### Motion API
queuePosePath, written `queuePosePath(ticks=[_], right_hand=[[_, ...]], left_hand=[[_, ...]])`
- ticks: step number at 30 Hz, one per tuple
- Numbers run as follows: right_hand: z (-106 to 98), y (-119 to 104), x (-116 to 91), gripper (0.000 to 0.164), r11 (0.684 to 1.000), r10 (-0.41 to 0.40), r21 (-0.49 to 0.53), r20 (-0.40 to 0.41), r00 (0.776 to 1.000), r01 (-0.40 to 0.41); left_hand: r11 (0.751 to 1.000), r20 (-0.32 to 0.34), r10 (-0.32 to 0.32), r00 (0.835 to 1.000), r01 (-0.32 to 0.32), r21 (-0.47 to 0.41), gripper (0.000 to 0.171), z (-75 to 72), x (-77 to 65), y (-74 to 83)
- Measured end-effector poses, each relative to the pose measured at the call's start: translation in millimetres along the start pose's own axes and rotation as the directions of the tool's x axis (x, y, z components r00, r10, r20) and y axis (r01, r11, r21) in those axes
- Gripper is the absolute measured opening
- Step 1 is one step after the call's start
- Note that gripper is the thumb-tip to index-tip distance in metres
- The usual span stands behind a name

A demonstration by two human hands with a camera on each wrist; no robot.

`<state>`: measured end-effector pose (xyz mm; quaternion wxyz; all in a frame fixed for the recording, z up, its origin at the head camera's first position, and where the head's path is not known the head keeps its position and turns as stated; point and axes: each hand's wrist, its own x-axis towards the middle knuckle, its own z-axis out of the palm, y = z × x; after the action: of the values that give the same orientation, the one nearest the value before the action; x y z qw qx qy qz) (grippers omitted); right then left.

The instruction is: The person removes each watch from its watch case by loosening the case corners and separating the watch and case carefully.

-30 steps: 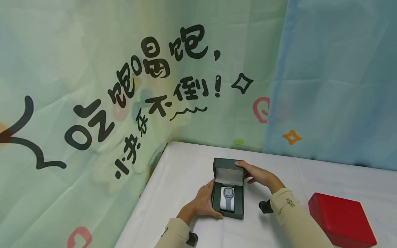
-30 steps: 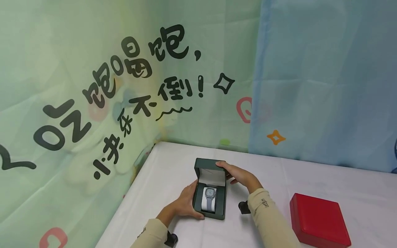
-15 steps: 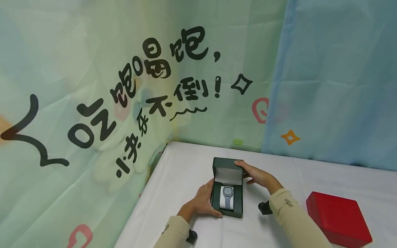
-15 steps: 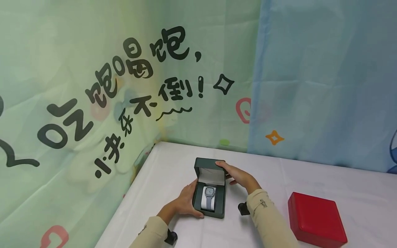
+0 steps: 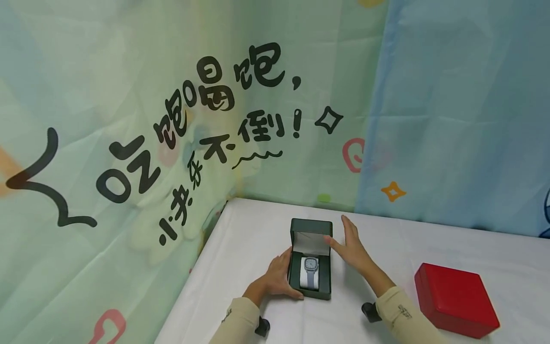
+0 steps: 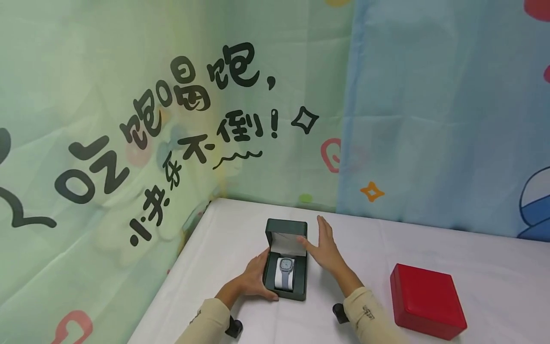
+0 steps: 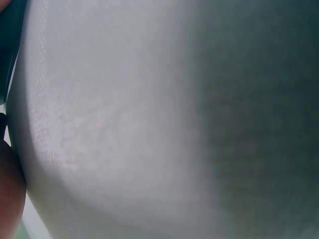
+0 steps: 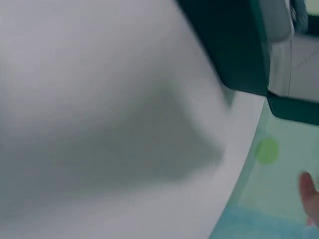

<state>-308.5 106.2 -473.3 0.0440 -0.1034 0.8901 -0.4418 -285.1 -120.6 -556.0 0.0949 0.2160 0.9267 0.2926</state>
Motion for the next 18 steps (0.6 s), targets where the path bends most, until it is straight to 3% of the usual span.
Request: queuePosePath(ticks=[3, 5, 7, 9, 12, 14, 15, 18], right_hand=[[8.5, -3.3, -13.3, 0.095, 0.987, -0.153, -0.064, -0.103, 0.983, 0.147], [14.0, -8.0, -22.6, 0.099, 0.958, -0.277, -0.121, -0.145, 0.950, 0.261], [19.0, -13.7, -31.1, 0.103, 0.909, -0.397, -0.203, -0.154, 0.905, 0.365], [24.0, -17.6, -37.5, 0.103, 0.837, -0.517, -0.286, -0.132, 0.846, 0.467], [30.3, -15.8, -41.0, 0.104, 0.734, -0.624, -0.389, -0.062, 0.779, 0.556], [34.2, -9.8, -40.4, 0.107, 0.697, -0.648, -0.419, -0.021, 0.761, 0.582], [35.9, -6.0, -39.9, 0.109, 0.692, -0.645, -0.426, -0.003, 0.764, 0.583], [40.6, 5.7, -39.0, 0.115, 0.714, -0.589, -0.435, 0.050, 0.807, 0.548]], left_hand=[[1.000, -0.007, 0.009, 1.000, -0.009, 0.007, 0.119, -0.9, -0.4, -1.5], [1.000, -0.010, 0.009, 1.000, -0.009, 0.008, 0.119, -2.1, -0.5, -1.2], [1.000, -0.011, 0.010, 1.000, -0.009, 0.013, 0.119, -3.5, 0.1, -0.3], [1.000, -0.013, 0.010, 1.000, -0.010, 0.021, 0.119, -4.2, 0.8, 0.2], [0.999, -0.011, 0.019, 1.000, -0.019, 0.031, 0.120, -4.2, 1.5, 0.0], [0.999, -0.012, 0.026, 1.000, -0.025, 0.030, 0.120, -2.8, 1.3, -0.8], [0.999, -0.009, 0.029, 1.000, -0.028, 0.028, 0.120, -2.1, 0.9, -1.0], [0.998, -0.008, 0.034, 0.999, -0.034, 0.047, 0.119, 0.8, -0.2, -1.7]])
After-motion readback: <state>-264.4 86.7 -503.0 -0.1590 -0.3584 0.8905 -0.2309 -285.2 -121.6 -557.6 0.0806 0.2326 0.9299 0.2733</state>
